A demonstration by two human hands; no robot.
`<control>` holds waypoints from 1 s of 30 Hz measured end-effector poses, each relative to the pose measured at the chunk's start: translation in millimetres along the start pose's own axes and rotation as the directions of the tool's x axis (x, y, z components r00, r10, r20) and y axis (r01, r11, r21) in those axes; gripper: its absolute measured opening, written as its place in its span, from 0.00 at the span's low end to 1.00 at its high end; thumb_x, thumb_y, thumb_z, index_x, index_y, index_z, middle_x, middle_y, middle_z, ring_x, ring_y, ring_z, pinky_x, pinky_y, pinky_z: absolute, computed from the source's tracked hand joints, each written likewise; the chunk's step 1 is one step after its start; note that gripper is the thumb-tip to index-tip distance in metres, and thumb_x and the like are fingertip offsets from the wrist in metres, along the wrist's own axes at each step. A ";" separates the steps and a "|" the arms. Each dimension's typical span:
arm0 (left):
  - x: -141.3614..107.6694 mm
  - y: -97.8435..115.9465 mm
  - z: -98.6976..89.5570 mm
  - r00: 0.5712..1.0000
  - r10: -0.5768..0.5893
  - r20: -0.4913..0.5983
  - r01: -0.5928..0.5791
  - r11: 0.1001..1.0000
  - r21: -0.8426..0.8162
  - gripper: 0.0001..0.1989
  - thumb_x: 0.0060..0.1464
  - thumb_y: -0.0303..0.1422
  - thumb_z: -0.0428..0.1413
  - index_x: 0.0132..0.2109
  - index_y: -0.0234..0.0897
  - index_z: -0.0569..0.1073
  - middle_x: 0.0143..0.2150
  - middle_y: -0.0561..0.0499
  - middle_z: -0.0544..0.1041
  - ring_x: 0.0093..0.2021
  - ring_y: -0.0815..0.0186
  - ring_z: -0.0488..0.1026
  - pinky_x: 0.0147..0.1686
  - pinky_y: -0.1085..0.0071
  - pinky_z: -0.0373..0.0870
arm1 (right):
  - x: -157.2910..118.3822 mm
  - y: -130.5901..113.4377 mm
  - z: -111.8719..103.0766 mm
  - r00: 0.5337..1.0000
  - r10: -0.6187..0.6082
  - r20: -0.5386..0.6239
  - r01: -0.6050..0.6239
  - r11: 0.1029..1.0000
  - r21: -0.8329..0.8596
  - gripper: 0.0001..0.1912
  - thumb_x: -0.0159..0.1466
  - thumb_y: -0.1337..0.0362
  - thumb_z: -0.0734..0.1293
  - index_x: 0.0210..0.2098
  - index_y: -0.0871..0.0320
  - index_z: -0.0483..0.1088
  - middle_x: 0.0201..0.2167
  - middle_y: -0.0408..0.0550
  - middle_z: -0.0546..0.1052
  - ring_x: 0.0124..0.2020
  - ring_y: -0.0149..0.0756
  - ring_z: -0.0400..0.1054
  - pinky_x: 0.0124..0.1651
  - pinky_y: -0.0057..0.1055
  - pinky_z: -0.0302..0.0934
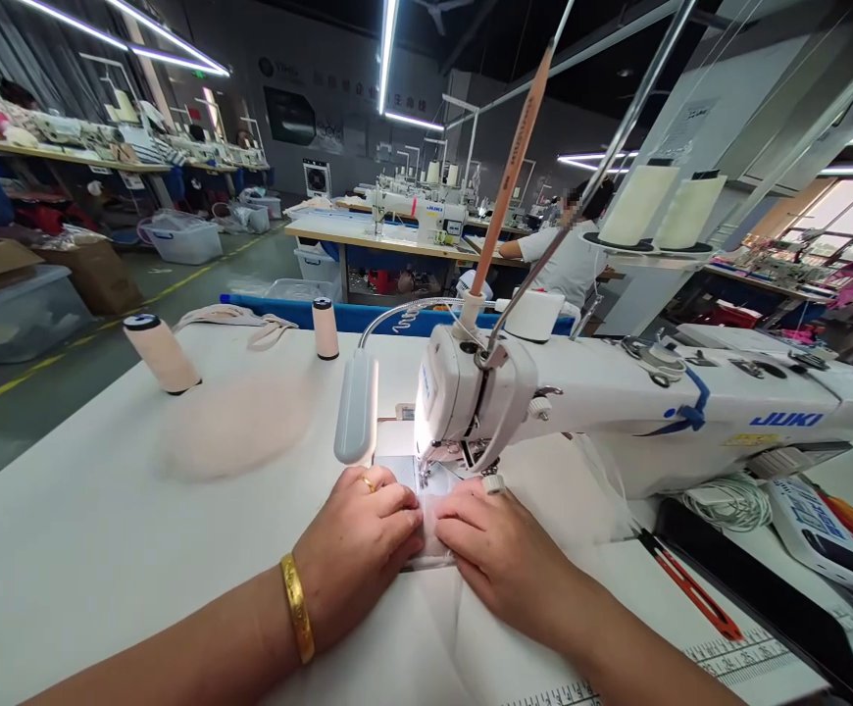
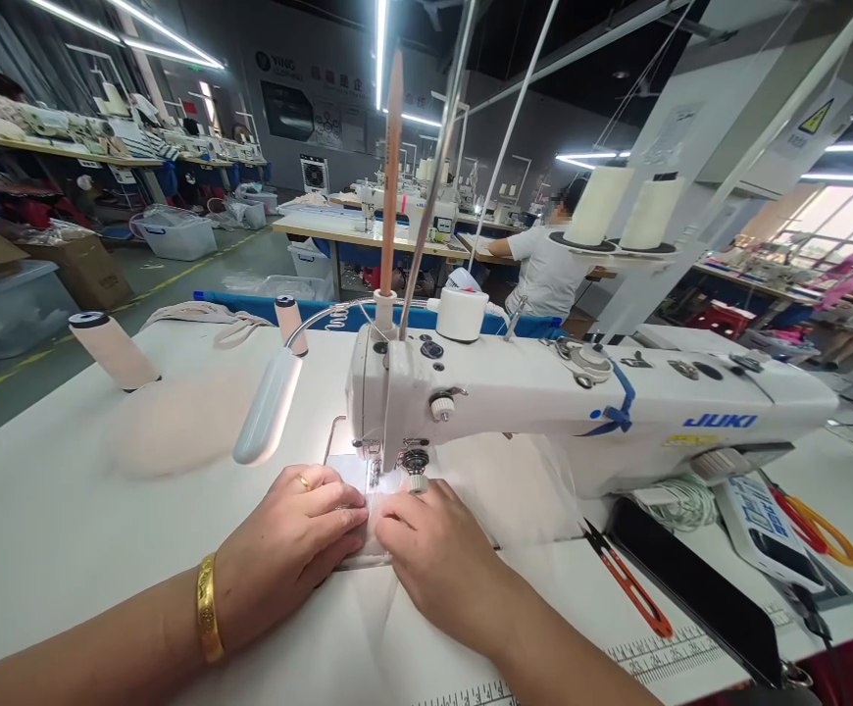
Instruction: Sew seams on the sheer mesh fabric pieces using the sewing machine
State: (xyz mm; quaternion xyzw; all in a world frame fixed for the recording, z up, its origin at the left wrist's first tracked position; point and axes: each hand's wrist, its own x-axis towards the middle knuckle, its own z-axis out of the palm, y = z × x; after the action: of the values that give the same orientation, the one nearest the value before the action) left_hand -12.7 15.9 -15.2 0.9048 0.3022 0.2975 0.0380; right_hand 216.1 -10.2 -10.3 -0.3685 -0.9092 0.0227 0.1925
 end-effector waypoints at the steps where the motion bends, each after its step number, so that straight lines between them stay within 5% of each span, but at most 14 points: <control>1: -0.2 -0.5 -0.2 1.000 0.004 0.001 -0.004 1.000 -0.010 0.11 0.67 0.26 0.52 0.43 0.41 0.79 0.40 0.52 0.82 0.42 0.58 0.72 0.47 0.55 0.65 | -0.5 -0.7 -1.1 1.000 -0.006 -0.003 0.006 1.000 -0.003 0.15 0.63 0.80 0.62 0.40 0.53 0.69 0.39 0.47 0.78 0.42 0.42 0.69 0.41 0.36 0.63; 12: 0.7 -0.4 -1.8 0.998 0.058 0.006 -0.057 0.997 -0.048 0.14 0.70 0.25 0.49 0.39 0.40 0.78 0.40 0.53 0.82 0.41 0.61 0.72 0.43 0.60 0.63 | -1.1 -6.2 -5.5 0.998 0.037 0.053 -0.039 0.998 0.043 0.09 0.65 0.76 0.63 0.38 0.55 0.68 0.35 0.44 0.75 0.39 0.41 0.67 0.40 0.36 0.56; 30: 6.5 -9.5 -1.3 0.999 0.003 0.053 -0.006 0.998 0.056 0.12 0.67 0.25 0.52 0.43 0.40 0.80 0.41 0.52 0.84 0.43 0.57 0.75 0.45 0.57 0.64 | 6.6 4.3 5.4 0.997 0.060 -0.055 -0.060 0.998 0.003 0.10 0.67 0.75 0.59 0.32 0.55 0.63 0.30 0.46 0.71 0.35 0.40 0.63 0.36 0.35 0.57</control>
State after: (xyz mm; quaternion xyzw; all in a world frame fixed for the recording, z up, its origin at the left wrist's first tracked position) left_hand -14.2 27.2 -13.2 0.9137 0.3073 0.2653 0.0200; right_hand 212.6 -2.0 -13.9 -0.3958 -0.8922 0.0187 0.2167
